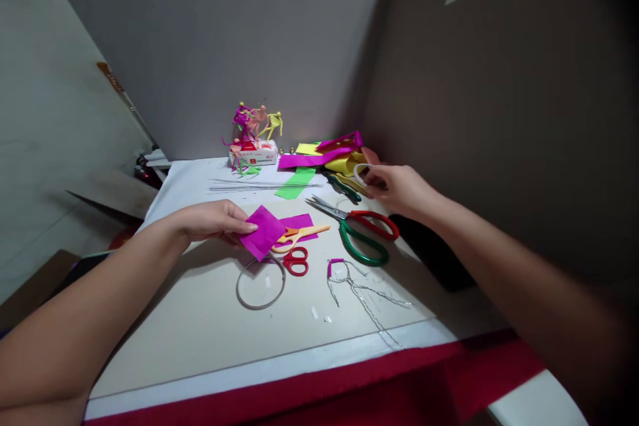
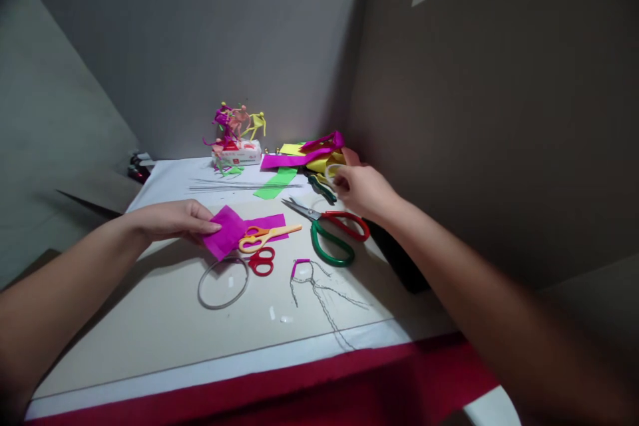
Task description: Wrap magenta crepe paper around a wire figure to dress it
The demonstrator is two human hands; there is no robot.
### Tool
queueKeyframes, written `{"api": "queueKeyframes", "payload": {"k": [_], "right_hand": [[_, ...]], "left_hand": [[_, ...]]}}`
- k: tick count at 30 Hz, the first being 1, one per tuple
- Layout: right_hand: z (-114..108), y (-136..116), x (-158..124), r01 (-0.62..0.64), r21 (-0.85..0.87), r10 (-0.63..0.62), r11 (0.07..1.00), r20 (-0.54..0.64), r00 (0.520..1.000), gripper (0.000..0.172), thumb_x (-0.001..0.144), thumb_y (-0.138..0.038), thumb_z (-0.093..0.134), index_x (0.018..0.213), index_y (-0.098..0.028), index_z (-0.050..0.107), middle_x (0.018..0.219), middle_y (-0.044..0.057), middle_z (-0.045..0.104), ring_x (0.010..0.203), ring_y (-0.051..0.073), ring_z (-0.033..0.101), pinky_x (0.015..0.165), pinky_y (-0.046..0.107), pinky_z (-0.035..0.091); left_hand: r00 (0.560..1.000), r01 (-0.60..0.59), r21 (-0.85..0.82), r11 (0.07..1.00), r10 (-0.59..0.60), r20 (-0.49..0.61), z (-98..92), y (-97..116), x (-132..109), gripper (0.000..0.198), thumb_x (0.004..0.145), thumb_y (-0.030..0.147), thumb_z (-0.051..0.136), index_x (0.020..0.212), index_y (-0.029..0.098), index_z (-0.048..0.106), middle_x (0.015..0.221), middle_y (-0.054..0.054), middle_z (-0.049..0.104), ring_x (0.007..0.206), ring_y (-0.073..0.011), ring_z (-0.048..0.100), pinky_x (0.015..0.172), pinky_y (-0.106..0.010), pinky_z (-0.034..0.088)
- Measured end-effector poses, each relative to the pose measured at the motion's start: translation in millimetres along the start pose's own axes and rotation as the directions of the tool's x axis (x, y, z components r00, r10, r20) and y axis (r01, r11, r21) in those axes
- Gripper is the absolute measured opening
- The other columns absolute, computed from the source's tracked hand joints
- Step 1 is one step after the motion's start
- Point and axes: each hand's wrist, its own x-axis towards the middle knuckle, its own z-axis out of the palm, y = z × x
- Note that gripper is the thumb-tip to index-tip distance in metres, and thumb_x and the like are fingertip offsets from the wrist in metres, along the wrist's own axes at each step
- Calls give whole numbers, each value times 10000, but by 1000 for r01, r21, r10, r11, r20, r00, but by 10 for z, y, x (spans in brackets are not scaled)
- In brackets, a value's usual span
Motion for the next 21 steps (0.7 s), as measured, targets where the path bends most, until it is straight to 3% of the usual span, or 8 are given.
{"api": "queueKeyframes", "payload": {"k": [2,5,8,12,16,21], "right_hand": [[170,-312,-120,21,121,-32,992,86,996,64,831,-225,596,834,-162,608,742,33,686,691,158,631,665,269,485],[485,-720,-231,23,273,-60,962,129,990,38,812,-207,574,793,-181,553,701,10,663,637,137,604,599,239,452],[759,-965,-224,1,377,-49,926,117,992,52,801,-212,564,778,-187,525,672,-1,621,633,138,578,583,236,430],[961,-1103,-146,-15,510,-47,860,108,993,93,815,-265,537,792,-177,518,689,3,600,612,125,567,554,225,431],[1042,-1191,-117,9,584,-72,811,85,994,200,738,-347,631,745,-175,528,652,-17,563,578,116,523,514,216,406],[1149,-1258,-26,31,624,-69,780,36,997,167,662,-242,655,695,-172,508,653,-28,541,578,99,486,509,205,380]], "left_hand": [[1000,-6,5,1000,6,17,34,-1,1,243,735,362,714,720,120,737,669,-60,698,607,-121,607,631,-219,494],[999,-35,28,999,34,28,87,17,-22,254,721,366,727,671,117,724,606,-29,665,558,-101,571,574,-193,464],[998,-66,55,996,64,29,118,45,-67,262,718,370,729,670,112,723,590,-22,652,552,-101,563,556,-190,449],[996,-94,69,993,95,1,107,73,-122,242,697,365,745,700,123,734,610,-24,664,576,-111,580,593,-210,471],[991,-126,87,988,129,-29,72,98,-177,242,674,352,764,626,120,714,538,0,619,531,-89,542,549,-188,444],[988,-126,107,986,135,-73,3,146,-269,225,644,331,786,596,123,714,517,6,616,510,-82,531,530,-181,443]]}}
